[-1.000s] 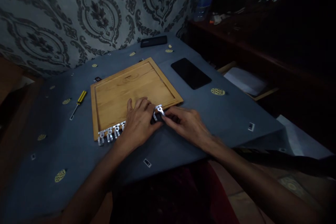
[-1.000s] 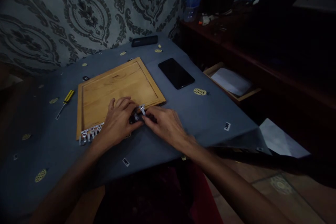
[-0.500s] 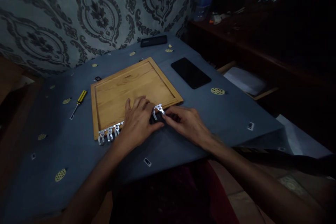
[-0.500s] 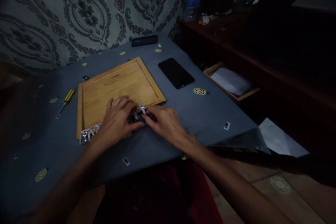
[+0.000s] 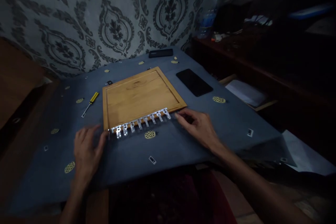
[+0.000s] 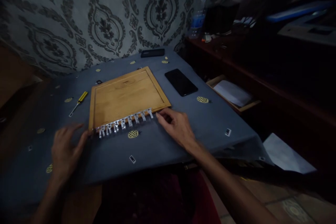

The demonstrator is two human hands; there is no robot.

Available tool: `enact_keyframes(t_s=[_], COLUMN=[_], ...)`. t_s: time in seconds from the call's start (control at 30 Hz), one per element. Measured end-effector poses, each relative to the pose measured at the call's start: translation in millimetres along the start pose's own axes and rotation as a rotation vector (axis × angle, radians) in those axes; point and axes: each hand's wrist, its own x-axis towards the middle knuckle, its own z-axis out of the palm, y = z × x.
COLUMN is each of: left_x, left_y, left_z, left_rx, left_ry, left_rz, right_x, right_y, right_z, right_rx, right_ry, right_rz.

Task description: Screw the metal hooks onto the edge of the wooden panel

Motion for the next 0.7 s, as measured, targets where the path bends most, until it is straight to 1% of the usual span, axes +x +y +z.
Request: enact_keyframes(t_s=[0.07,0.13,0.23,0.33,0.43,0.53,0.6,0.63,0.7], left_x=[-28,-54,-79,-85,-86,-94,-102,-107,-114], left_y=[-23,-39,-52,-58,-70,-89,-99,-102,-103], left_z=[-4.3,-8.1,-10.7,-8.3,-0.2,13.7,23.5,27.5,31.8], left_rx=[0.060,0.109,0.111,0.072,0.085,0.089,0.083,0.081,0.062], left_ry=[-0.012,-0.033,-0.052,-0.100,-0.146,-0.185,-0.164,-0.132,-0.098], left_rz=[-0.078,-0.173,-0.303,-0.349,-0.321,-0.310,-0.296,-0.298,-0.286], right_x=[1,3,4,5,7,20,34,43,60], right_y=[2,4,5,6,13,26,38,43,54], right_z=[-1,-2,0,3,-2,-23,-40,-48,-57], right_rx=[0.004,0.008,0.000,-0.024,-0.072,-0.177,-0.277,-0.332,-0.442], right_ry=[0.007,0.004,0.005,0.020,0.049,0.169,0.272,0.316,0.355], right_rz=[0.013,0.022,0.030,0.026,0.022,0.043,0.072,0.087,0.087])
